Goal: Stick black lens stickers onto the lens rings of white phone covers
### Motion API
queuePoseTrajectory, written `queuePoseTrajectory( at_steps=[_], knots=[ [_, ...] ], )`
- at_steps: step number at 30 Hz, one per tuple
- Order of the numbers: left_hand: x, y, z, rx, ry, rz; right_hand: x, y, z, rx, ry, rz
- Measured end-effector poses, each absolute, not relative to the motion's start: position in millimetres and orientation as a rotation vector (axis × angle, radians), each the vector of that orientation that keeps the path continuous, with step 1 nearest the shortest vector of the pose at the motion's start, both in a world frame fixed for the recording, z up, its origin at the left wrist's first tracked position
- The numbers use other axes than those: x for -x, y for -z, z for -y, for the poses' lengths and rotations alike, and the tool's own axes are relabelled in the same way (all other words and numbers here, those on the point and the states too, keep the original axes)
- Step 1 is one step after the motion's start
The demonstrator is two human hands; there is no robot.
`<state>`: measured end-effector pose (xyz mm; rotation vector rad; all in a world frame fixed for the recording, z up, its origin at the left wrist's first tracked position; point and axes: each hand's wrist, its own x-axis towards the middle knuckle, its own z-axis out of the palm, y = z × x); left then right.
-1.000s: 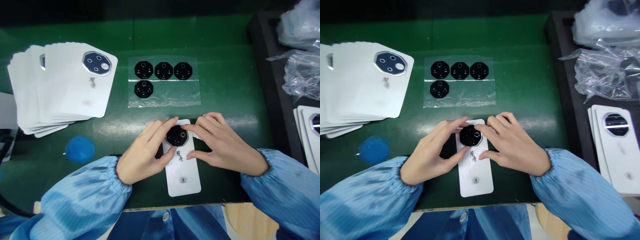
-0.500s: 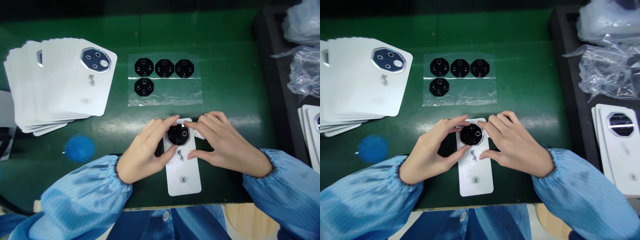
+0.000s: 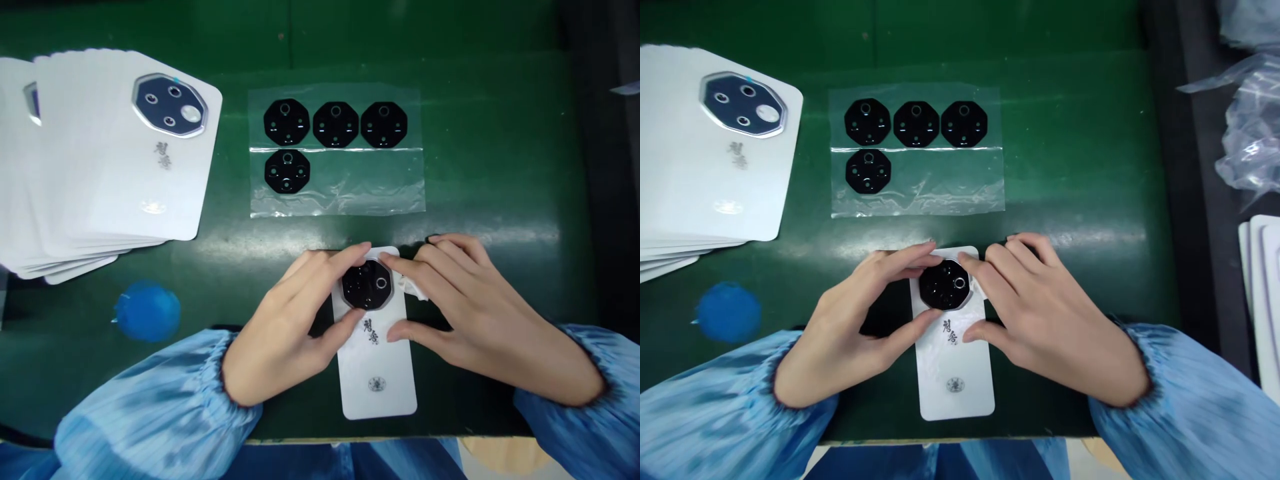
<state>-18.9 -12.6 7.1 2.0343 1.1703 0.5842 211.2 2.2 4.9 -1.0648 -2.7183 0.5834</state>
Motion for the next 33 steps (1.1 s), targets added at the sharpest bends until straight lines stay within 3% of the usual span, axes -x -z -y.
queuePoseTrajectory(
  at_steps=[17,24,33],
  knots=[
    [18,-9,11,-2.035,-0.544,-1.184,-210,-11,3,1.287,-0.653,2.687],
    [18,-8,13,-2.102,-0.543,-1.123,-202,-16,14,1.612,-0.926,2.371],
    [17,-5,15,-2.249,-0.677,-1.009,-207,-30,5,1.608,-1.256,1.998]
  ],
)
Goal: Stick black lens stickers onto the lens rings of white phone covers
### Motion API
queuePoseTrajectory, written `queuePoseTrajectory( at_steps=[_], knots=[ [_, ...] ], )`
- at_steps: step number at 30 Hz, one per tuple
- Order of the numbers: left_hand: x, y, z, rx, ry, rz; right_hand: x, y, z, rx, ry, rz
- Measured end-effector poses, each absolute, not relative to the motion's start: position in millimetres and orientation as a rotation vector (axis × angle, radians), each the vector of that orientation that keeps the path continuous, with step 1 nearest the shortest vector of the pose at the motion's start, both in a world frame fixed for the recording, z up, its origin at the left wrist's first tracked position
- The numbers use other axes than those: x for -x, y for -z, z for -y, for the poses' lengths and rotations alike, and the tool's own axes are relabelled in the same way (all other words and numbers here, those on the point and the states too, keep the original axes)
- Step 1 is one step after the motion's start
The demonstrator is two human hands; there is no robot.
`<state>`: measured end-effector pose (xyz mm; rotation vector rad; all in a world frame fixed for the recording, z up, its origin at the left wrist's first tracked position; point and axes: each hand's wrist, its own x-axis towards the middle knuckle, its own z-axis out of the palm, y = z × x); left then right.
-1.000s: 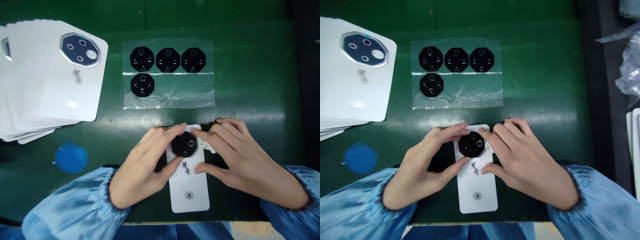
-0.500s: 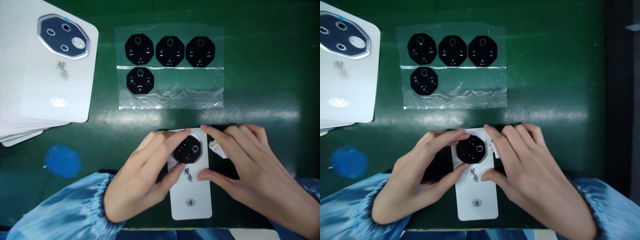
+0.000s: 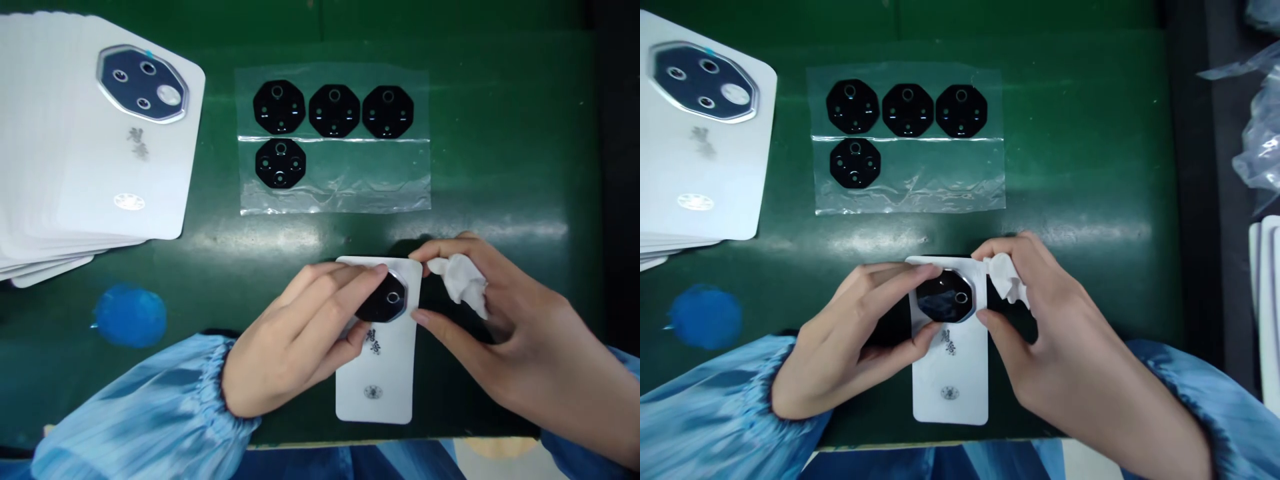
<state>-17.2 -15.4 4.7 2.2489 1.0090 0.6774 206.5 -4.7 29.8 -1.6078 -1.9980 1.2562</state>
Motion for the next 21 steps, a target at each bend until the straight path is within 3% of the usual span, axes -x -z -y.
queuePoseTrajectory(
  at_steps=[13,21],
  knots=[
    [18,-2,11,-2.055,-0.769,-1.078,-203,-22,-4,1.427,-1.550,1.590],
    [15,-41,-8,-2.303,-0.982,-0.964,-196,-50,-8,1.241,-1.406,1.414]
  ],
)
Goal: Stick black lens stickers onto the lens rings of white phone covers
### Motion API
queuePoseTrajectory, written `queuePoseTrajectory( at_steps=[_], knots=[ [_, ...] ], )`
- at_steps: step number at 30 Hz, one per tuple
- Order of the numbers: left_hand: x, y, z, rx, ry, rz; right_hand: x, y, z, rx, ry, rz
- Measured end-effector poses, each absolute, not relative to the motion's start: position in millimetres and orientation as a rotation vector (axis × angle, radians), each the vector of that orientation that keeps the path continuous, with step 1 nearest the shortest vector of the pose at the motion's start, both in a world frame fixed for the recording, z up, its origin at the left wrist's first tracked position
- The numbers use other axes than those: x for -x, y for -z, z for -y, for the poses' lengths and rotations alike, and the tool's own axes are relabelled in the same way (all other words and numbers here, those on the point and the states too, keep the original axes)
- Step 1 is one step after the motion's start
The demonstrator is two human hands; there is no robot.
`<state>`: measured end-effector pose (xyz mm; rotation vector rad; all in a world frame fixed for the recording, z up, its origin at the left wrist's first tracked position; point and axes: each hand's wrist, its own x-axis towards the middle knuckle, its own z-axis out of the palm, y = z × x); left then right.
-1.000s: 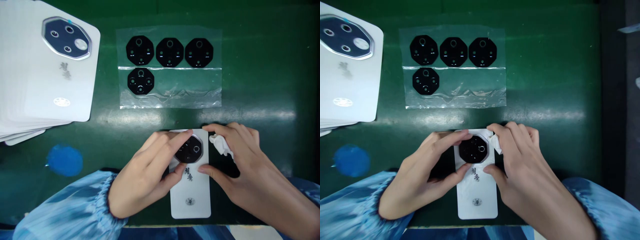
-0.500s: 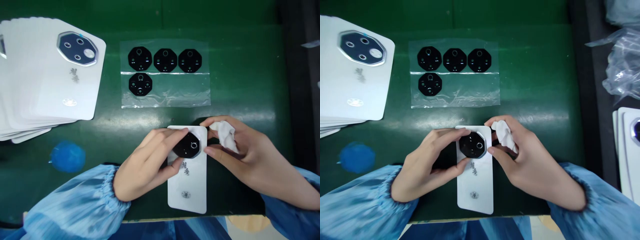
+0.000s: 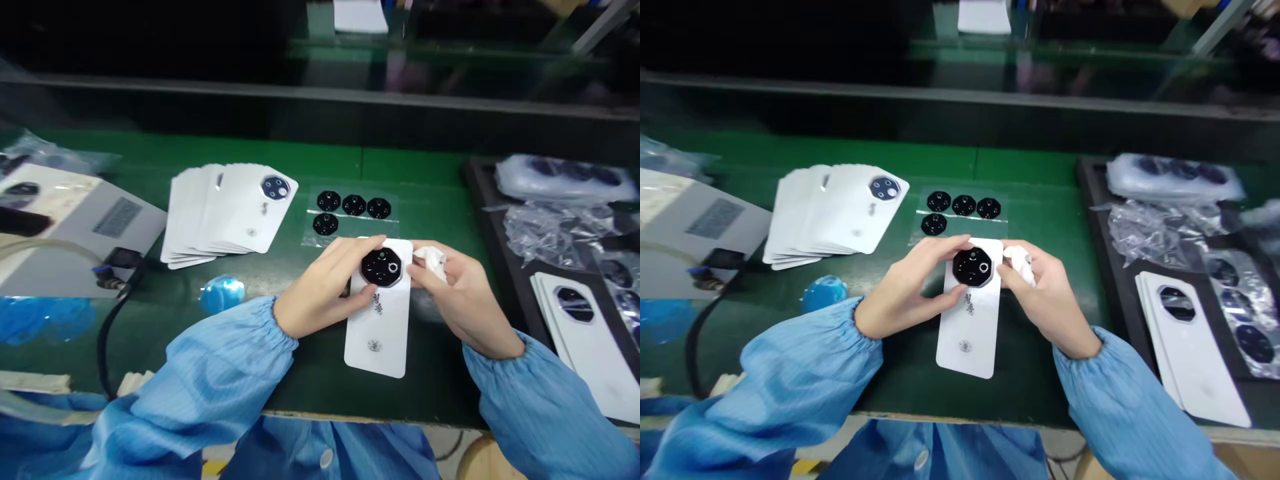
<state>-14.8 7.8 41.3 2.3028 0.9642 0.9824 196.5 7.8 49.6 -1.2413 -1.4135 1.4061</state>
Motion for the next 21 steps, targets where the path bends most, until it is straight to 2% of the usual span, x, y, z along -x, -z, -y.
queuePoseTrajectory(
  at_steps=[5,10,21],
  knots=[
    [11,-123,-9,-2.571,-1.211,-0.852,-188,-127,-4,1.071,-1.115,1.380],
    [20,-180,21,-2.485,-1.396,-0.784,-173,-190,29,0.994,-0.869,1.424],
    [43,-189,57,-2.422,-1.484,-0.783,-162,-193,57,0.963,-0.845,1.529]
  ],
)
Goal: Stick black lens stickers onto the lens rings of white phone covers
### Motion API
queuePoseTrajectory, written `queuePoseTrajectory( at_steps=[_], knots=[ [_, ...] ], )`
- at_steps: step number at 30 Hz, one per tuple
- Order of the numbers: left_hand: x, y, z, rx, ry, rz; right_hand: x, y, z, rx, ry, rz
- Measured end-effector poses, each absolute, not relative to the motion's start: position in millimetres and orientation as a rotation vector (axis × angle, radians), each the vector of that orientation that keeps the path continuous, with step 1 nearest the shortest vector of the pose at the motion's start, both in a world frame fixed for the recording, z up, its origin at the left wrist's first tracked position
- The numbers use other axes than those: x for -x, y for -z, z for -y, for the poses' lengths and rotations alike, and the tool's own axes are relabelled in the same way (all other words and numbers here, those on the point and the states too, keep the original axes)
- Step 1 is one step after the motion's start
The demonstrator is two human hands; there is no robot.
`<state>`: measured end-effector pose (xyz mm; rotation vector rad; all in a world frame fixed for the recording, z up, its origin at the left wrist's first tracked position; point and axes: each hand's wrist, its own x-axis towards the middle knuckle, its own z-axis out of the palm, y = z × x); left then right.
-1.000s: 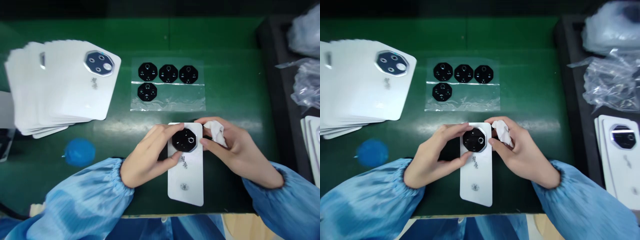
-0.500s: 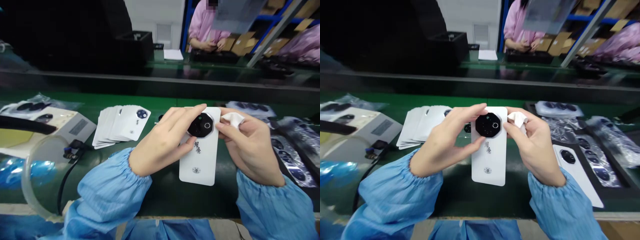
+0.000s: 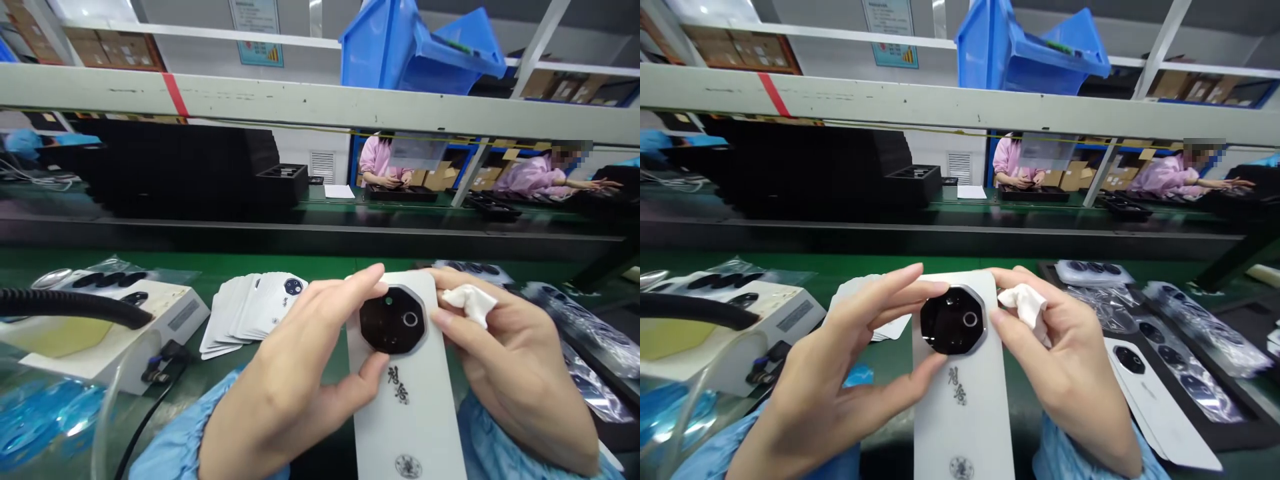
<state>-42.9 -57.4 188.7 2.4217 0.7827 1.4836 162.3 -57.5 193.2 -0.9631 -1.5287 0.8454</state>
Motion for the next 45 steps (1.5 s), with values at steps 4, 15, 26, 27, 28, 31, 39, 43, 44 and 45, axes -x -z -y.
queuePoseTrajectory(
  at_steps=[4,15,26,27,28,31,39,43,44,45],
  knots=[
    [41,-189,55,-2.416,-1.491,-0.754,-166,-191,59,0.989,-0.804,1.503],
    [40,-186,52,-2.242,-1.459,-0.746,-166,-190,56,0.981,-0.851,1.495],
    [40,-187,57,-2.203,-1.465,-0.827,-166,-193,55,0.971,-1.008,1.435],
    [40,-187,58,-2.203,-1.472,-0.825,-164,-194,54,0.963,-1.017,1.425],
    [40,-187,59,-2.201,-1.478,-0.822,-163,-195,54,0.953,-1.026,1.420],
    [41,-186,60,-2.195,-1.490,-0.829,-160,-199,53,0.930,-1.046,1.417],
    [41,-186,62,-2.229,-1.477,-0.837,-162,-199,56,0.933,-1.020,1.474],
    [40,-186,63,-2.230,-1.476,-0.830,-169,-195,59,0.969,-1.007,1.524],
    [40,-186,64,-2.229,-1.479,-0.828,-170,-194,59,0.970,-1.000,1.531],
    [40,-186,64,-2.229,-1.483,-0.826,-171,-194,59,0.967,-0.992,1.536]
  ],
)
